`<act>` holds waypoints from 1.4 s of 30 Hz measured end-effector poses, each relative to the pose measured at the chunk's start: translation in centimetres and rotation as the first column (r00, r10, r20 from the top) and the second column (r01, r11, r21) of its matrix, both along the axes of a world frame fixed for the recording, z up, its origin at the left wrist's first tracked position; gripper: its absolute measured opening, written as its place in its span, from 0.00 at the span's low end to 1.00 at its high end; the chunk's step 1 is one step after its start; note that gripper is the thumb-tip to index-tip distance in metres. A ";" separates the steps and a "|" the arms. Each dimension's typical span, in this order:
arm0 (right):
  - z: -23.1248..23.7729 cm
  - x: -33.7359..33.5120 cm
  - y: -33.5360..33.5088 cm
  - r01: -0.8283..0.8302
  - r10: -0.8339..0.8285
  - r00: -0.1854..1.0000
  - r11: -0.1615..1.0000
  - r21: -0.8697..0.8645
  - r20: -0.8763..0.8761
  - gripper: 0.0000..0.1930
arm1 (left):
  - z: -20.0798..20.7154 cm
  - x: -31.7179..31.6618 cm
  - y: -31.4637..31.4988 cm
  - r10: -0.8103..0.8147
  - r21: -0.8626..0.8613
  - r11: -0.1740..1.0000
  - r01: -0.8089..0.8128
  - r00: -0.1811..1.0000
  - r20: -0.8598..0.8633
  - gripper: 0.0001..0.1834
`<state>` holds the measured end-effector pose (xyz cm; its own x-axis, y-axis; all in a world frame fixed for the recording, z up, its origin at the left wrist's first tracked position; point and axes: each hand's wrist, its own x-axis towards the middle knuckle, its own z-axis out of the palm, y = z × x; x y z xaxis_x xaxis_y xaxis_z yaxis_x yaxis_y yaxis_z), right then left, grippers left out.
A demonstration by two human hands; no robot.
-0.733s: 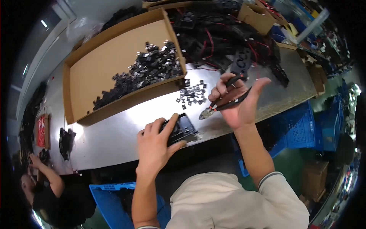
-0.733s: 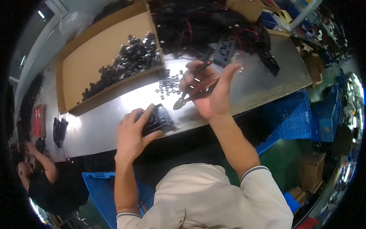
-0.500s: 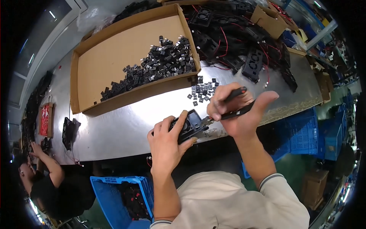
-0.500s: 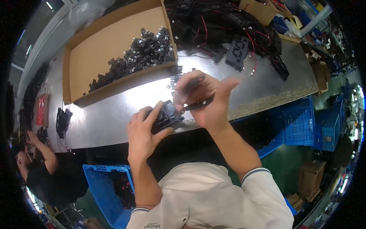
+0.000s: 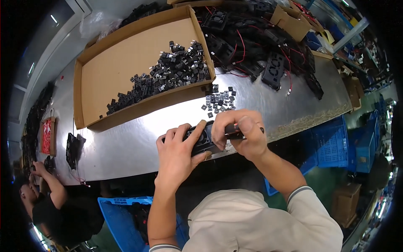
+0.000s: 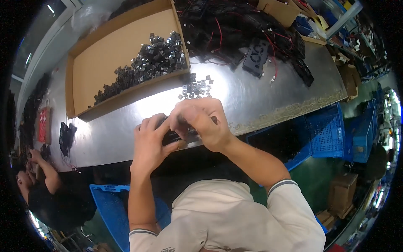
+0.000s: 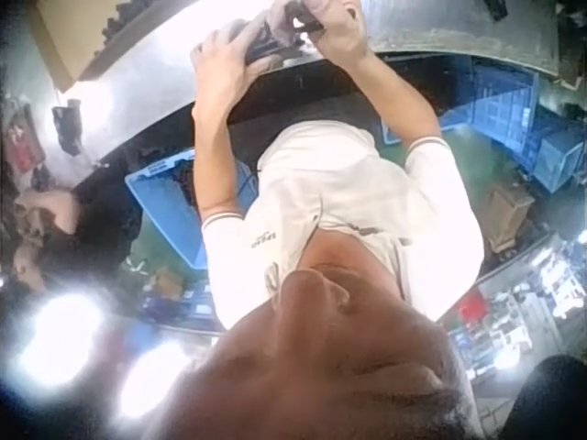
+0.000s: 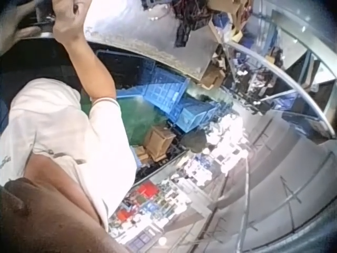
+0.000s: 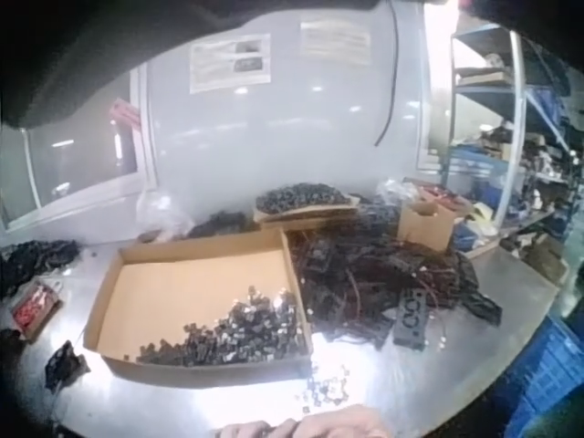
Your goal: Assembling and inspecting cooling fan modules at a manufacturing workbench.
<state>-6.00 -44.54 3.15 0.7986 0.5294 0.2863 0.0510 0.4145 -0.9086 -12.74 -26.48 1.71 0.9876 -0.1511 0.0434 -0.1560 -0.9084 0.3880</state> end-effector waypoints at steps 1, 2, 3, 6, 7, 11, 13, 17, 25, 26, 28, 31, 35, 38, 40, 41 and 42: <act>0.2 0.0 0.0 0.019 -0.020 1.000 1.000 0.007 0.019 0.33 | 0.1 0.1 0.0 0.005 -0.021 1.000 -0.005 1.000 -0.025 0.31; 0.3 -0.1 0.1 0.015 -0.015 1.000 1.000 0.003 0.016 0.33 | 0.0 0.1 0.0 0.009 -0.025 1.000 -0.010 1.000 -0.027 0.31; 0.3 -0.1 0.2 0.009 -0.009 1.000 1.000 -0.001 0.028 0.33 | -0.2 0.0 0.1 0.009 -0.021 1.000 -0.009 1.000 -0.022 0.30; 0.2 -0.1 0.4 0.001 -0.001 1.000 1.000 -0.008 0.030 0.33 | -0.3 0.1 0.1 -0.004 -0.023 1.000 0.004 1.000 -0.009 0.29; 0.3 0.0 0.5 -0.006 0.006 1.000 1.000 -0.002 0.022 0.33 | -0.3 0.1 0.2 -0.013 -0.021 1.000 0.013 1.000 0.001 0.29; 0.0 0.1 0.8 -0.019 0.019 0.998 1.000 0.008 0.054 0.32 | -0.8 0.0 0.5 -0.024 0.000 1.000 0.024 0.998 0.056 0.40; -0.8 0.3 0.8 -0.038 0.041 0.995 0.999 -0.038 0.092 0.32 | -0.7 0.2 0.5 -0.033 0.010 0.999 0.033 0.997 0.066 0.40; -1.1 0.5 0.6 -0.053 0.059 0.991 0.997 -0.049 0.124 0.32 | -0.3 0.3 0.4 -0.015 -0.032 0.999 0.014 1.000 -0.019 0.29; -1.2 -0.2 0.4 -0.005 0.010 0.995 0.999 -0.047 0.102 0.33 | -0.1 0.0 0.2 -0.012 -0.003 1.000 0.012 1.000 -0.028 0.30; -1.0 -0.1 0.4 -0.001 0.005 0.994 0.999 -0.045 0.106 0.33 | 0.0 0.1 0.2 -0.016 -0.001 1.000 0.016 1.000 -0.024 0.30; -0.8 0.0 0.3 -0.023 0.026 0.999 0.997 -0.071 0.038 0.32 | 0.1 0.1 0.0 0.017 -0.010 1.000 -0.018 0.999 -0.037 0.32; -0.2 -1.1 0.9 0.190 -0.191 0.981 0.980 0.059 0.022 0.32 | -0.1 -0.1 -0.3 0.033 0.017 0.999 -0.033 0.999 -0.041 0.36; -0.9 -1.3 0.2 0.265 -0.267 0.961 0.964 0.036 0.075 0.30 | 0.0 -0.4 -0.8 0.054 0.025 0.998 -0.054 0.998 -0.023 0.38; -1.3 -1.4 0.3 0.288 -0.291 0.957 0.952 0.100 0.017 0.29 | -0.1 -0.7 -0.9 0.085 0.057 0.995 -0.083 0.996 -0.030 0.40; -1.3 -1.5 0.4 0.290 -0.293 0.956 0.953 0.086 0.026 0.29 | -0.1 -0.7 -1.0 0.090 0.044 0.995 -0.088 0.995 -0.032 0.39; -1.3 -1.5 0.4 0.293 -0.296 0.955 0.953 0.074 0.034 0.29 | -0.2 -0.7 -1.0 0.090 0.045 0.995 -0.089 0.995 -0.034 0.39; -1.4 -1.5 0.4 0.293 -0.295 0.955 0.953 0.074 0.032 0.29 | -0.3 -0.8 -1.1 0.094 0.048 0.995 -0.093 0.995 -0.030 0.40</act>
<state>-7.52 -44.18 1.77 0.9023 0.2514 0.3502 0.2177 0.4354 -0.8735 -13.50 -27.54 1.46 0.9982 -0.0590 0.0061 -0.0575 -0.9354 0.3488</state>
